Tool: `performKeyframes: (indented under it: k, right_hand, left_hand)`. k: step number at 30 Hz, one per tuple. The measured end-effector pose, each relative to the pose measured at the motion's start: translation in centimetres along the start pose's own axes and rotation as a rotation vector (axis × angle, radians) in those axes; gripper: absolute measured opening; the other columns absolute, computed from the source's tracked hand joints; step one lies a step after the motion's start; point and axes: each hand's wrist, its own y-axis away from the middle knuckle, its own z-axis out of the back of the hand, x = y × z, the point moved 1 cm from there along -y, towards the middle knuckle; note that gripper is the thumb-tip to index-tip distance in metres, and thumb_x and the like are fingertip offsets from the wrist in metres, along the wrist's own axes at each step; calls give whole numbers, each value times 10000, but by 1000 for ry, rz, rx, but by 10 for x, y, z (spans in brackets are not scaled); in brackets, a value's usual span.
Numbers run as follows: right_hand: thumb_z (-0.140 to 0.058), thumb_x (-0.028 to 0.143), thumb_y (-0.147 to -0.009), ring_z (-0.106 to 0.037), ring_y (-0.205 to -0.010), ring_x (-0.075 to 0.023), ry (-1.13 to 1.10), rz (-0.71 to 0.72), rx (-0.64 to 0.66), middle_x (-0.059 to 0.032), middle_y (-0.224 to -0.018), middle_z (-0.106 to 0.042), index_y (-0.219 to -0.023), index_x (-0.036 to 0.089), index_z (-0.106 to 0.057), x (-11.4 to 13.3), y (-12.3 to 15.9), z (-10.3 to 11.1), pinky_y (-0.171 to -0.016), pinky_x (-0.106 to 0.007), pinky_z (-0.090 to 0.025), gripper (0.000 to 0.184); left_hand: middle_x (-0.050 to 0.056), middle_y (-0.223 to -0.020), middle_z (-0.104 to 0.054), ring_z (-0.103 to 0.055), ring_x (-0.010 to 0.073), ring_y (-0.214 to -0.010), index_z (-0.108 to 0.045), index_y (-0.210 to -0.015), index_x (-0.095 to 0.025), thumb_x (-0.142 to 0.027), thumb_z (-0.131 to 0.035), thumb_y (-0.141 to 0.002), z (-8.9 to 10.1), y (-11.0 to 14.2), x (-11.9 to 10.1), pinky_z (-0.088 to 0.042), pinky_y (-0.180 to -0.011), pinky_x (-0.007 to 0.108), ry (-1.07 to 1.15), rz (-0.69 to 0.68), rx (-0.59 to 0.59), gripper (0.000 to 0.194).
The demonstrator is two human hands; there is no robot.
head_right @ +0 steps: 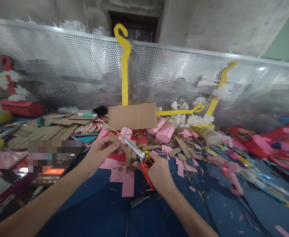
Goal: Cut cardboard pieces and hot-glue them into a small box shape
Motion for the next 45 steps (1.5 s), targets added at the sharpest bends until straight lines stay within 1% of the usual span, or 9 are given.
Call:
performKeyframes:
  k: [5,14,17,25,30,33,35,38,45]
  right_hand:
    - [-719,540,-775,-423,-535,-126,24,4,32,44,-594,-513,-660,228,-446,1,0,1,-503,-237,-333,430]
    - [-704,448,-787,-581,-591,-184,37,1,9,-23,-692,-651,-740,228,-520,-6,-2,-3,-556,-271,-431,291]
    - [-624,399,-854,-639,-672,-216,49,26,-34,-71,-809,-701,-886,202,-584,-18,-6,-3,-606,-299,-478,204]
    - [-551,345,-900,-687,-944,-318,263,85,-94,-163,-993,-725,-1074,149,-645,-38,-13,4,-807,-409,-518,278]
    - [-560,319,-916,-699,-860,-282,271,71,-97,-132,-938,-721,-977,166,-662,-30,-11,9,-770,-379,-525,194]
    - [-546,344,-955,-686,-899,-256,143,123,-32,-116,-963,-719,-928,179,-674,-11,-7,15,-818,-365,-517,210]
    - [-526,348,-984,-676,-927,-231,-47,177,89,-91,-985,-726,-1008,191,-676,3,-2,16,-842,-343,-514,218]
    - [-574,314,-975,-658,-881,-200,-230,231,248,-53,-963,-720,-1070,210,-663,16,6,10,-809,-306,-505,168]
    - [-592,270,-961,-554,-687,-152,-282,193,283,5,-753,-629,-847,200,-633,18,9,2,-642,-263,-421,141]
  left_hand:
    - [-8,-664,-634,-606,128,-637,-615,-672,-180,-206,-676,-784,1,-1,-2,-547,-663,265,-33,-22,-54,131]
    - [-4,-701,-637,-600,125,-647,-599,-678,-182,-202,-657,-779,3,-2,1,-531,-643,248,-95,-25,-29,118]
    - [-7,-703,-631,-608,125,-635,-604,-697,-184,-231,-667,-800,3,-3,3,-528,-638,255,-97,-22,-23,129]
    - [-7,-716,-614,-597,119,-615,-616,-729,-183,-248,-648,-836,2,-3,3,-515,-638,266,-101,-4,0,129]
    - [-13,-693,-595,-593,129,-634,-592,-739,-188,-280,-654,-859,0,-1,5,-507,-651,270,-139,-9,34,163]
    - [-14,-709,-586,-578,127,-639,-582,-769,-182,-301,-649,-878,-6,4,8,-488,-625,260,-190,-56,114,175]
    - [1,-737,-612,-594,133,-636,-579,-799,-177,-319,-628,-899,-11,9,10,-491,-608,262,-198,-47,205,180]
    - [2,-729,-614,-608,141,-624,-563,-792,-177,-333,-633,-897,-18,15,13,-484,-585,260,-264,-51,238,201]
    - [-1,-694,-634,-553,132,-616,-637,-810,-157,-349,-624,-915,-22,19,12,-413,-584,250,-433,-55,340,219]
